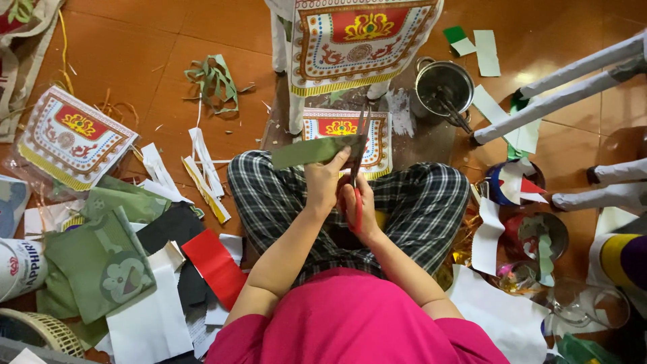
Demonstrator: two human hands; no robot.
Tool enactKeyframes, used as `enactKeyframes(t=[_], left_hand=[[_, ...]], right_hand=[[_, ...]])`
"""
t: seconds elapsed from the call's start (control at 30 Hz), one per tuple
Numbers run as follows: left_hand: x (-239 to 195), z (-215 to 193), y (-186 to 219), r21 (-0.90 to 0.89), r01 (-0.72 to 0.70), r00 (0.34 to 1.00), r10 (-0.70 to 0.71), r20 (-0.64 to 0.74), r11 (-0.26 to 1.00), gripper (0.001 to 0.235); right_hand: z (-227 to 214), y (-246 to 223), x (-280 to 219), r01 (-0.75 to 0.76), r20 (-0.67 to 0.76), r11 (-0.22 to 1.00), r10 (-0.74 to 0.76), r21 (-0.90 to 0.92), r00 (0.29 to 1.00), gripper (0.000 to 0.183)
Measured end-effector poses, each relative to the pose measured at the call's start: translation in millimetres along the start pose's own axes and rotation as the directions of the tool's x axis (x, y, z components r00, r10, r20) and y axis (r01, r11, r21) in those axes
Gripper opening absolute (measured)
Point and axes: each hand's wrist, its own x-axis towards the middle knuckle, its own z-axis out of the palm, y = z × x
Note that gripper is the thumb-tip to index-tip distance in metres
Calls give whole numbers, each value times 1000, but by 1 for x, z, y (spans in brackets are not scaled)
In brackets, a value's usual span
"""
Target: Decorate a paper-mache horse by cutting and gluing paper strips.
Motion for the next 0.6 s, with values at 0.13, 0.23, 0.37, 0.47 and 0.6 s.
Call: enactKeyframes(t=[0.13, 0.23, 0.37, 0.47, 0.6], left_hand=[[-9, -1, 39, 65, -75, 997, 72, 35, 995, 50], [-9, -12, 41, 110, -102, 991, 92, 99, 989, 47], [-13, -14, 45, 169, -138, 983, 115, 141, 976, 49], [-19, -12, 59, 161, -148, 978, 120, 169, 976, 49], [-24, -16, 79, 125, -139, 969, 109, 223, 982, 43]], right_hand=[[0, -16, 2, -6, 42, 999, 5, 38, 999, 32], [-9, -7, 11, 17, 98, 998, -23, 62, 995, 51], [-9, -7, 6, 21, 115, 998, -27, 55, 993, 59], [5, -26, 3, -44, 72, 963, 26, 265, 997, 59], [-3, -8, 1, 10, 109, 993, -23, 118, 994, 52]])
